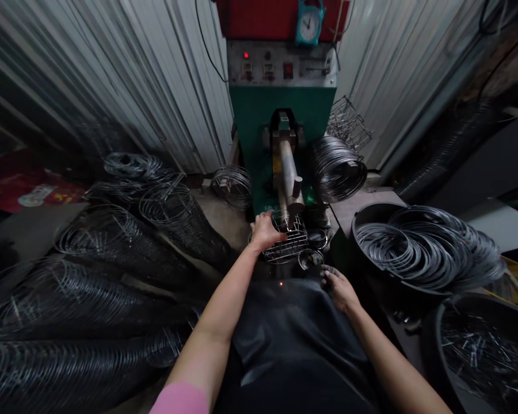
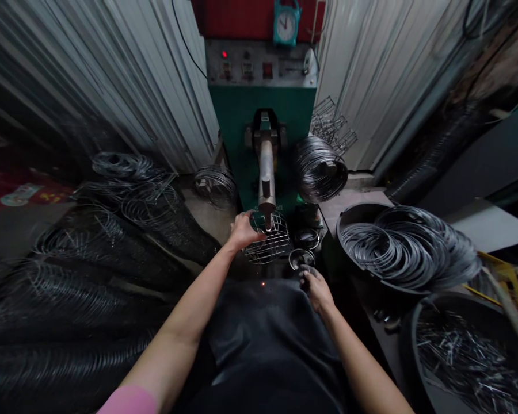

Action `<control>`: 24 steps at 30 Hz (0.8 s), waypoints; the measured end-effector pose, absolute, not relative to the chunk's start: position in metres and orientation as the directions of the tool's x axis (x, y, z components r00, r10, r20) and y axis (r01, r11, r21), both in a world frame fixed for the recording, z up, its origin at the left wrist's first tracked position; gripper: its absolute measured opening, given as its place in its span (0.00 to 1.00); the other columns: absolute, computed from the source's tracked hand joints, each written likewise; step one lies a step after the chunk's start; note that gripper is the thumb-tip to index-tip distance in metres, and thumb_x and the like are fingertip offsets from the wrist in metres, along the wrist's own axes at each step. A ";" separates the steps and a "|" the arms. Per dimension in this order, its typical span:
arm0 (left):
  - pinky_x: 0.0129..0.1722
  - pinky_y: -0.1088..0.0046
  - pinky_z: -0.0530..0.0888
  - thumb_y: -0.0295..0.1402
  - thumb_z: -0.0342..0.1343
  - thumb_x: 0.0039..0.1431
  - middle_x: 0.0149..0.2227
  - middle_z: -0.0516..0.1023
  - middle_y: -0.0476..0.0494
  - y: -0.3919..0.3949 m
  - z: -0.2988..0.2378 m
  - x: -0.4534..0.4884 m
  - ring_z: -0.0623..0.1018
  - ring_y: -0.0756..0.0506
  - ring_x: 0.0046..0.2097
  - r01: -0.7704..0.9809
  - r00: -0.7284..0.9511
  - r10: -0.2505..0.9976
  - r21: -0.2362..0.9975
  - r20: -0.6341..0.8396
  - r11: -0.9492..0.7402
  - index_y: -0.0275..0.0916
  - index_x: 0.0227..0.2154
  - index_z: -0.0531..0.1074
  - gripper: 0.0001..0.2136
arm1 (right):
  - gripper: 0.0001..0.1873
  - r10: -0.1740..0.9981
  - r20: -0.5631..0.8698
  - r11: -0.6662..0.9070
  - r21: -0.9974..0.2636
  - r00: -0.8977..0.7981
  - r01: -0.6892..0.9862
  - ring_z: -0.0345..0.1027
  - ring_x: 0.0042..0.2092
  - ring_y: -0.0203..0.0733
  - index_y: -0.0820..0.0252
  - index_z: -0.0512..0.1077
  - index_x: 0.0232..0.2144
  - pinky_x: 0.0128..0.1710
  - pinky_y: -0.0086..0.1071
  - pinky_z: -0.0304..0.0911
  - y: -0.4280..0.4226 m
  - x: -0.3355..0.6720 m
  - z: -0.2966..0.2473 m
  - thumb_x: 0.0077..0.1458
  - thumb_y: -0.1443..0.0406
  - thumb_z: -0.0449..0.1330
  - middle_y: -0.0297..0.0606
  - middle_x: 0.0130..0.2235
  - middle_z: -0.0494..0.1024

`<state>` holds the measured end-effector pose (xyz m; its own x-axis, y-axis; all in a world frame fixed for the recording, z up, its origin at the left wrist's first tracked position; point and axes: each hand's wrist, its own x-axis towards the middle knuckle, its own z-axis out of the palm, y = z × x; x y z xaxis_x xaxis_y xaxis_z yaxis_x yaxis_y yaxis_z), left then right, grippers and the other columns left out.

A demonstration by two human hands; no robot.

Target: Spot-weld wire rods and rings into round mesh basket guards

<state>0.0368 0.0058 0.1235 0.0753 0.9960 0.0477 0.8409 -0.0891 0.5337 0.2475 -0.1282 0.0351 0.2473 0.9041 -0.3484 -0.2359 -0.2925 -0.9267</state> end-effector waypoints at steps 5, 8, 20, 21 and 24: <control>0.51 0.57 0.62 0.43 0.63 0.33 0.51 0.67 0.35 0.015 0.121 0.034 0.65 0.36 0.54 0.828 0.065 0.997 0.555 0.042 -0.078 0.39 0.53 0.60 0.39 | 0.18 0.907 -0.118 -0.164 -0.983 0.403 0.081 0.69 0.33 0.41 0.59 0.68 0.34 0.37 0.36 0.64 -0.163 0.254 0.003 0.41 0.55 0.60 0.37 0.30 0.75; 0.50 0.57 0.63 0.44 0.64 0.33 0.51 0.67 0.35 0.016 0.117 0.035 0.65 0.36 0.54 0.810 0.063 0.997 0.582 0.036 -0.072 0.38 0.53 0.60 0.39 | 0.14 0.874 -0.104 -0.140 -0.989 0.474 0.041 0.69 0.30 0.40 0.58 0.67 0.32 0.33 0.34 0.65 -0.172 0.260 -0.004 0.43 0.56 0.60 0.36 0.29 0.74; 0.56 0.65 0.61 0.42 0.66 0.36 0.60 0.56 0.35 -0.014 0.067 -0.004 0.60 0.40 0.60 0.459 -0.071 0.991 0.886 0.113 -0.068 0.41 0.61 0.41 0.51 | 0.10 0.735 -0.634 -0.286 -0.613 0.242 -0.737 0.67 0.25 0.34 0.62 0.71 0.30 0.18 0.24 0.63 -0.159 0.282 0.012 0.41 0.72 0.63 0.37 0.27 0.74; 0.56 0.65 0.61 0.42 0.65 0.39 0.60 0.57 0.35 -0.023 0.054 -0.010 0.60 0.41 0.60 0.414 -0.123 0.987 0.909 0.105 -0.045 0.42 0.61 0.42 0.49 | 0.10 0.726 -0.650 -0.294 -0.589 0.225 -0.753 0.67 0.25 0.34 0.62 0.71 0.30 0.20 0.25 0.65 -0.159 0.282 0.014 0.41 0.72 0.62 0.36 0.27 0.74; 0.56 0.64 0.62 0.39 0.62 0.45 0.59 0.58 0.34 -0.043 0.023 -0.018 0.60 0.41 0.61 0.334 -0.187 0.982 0.941 0.005 0.058 0.40 0.60 0.42 0.44 | 0.08 0.729 -0.668 -0.336 -0.540 0.149 -0.772 0.67 0.25 0.33 0.61 0.71 0.29 0.24 0.28 0.67 -0.156 0.282 0.021 0.41 0.72 0.62 0.33 0.24 0.72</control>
<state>-0.0178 -0.0426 0.0227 -0.1872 0.9823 0.0054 0.3337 0.0585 0.9409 0.2820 -0.1562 0.0206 0.1494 0.7292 -0.6678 -0.7719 -0.3361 -0.5397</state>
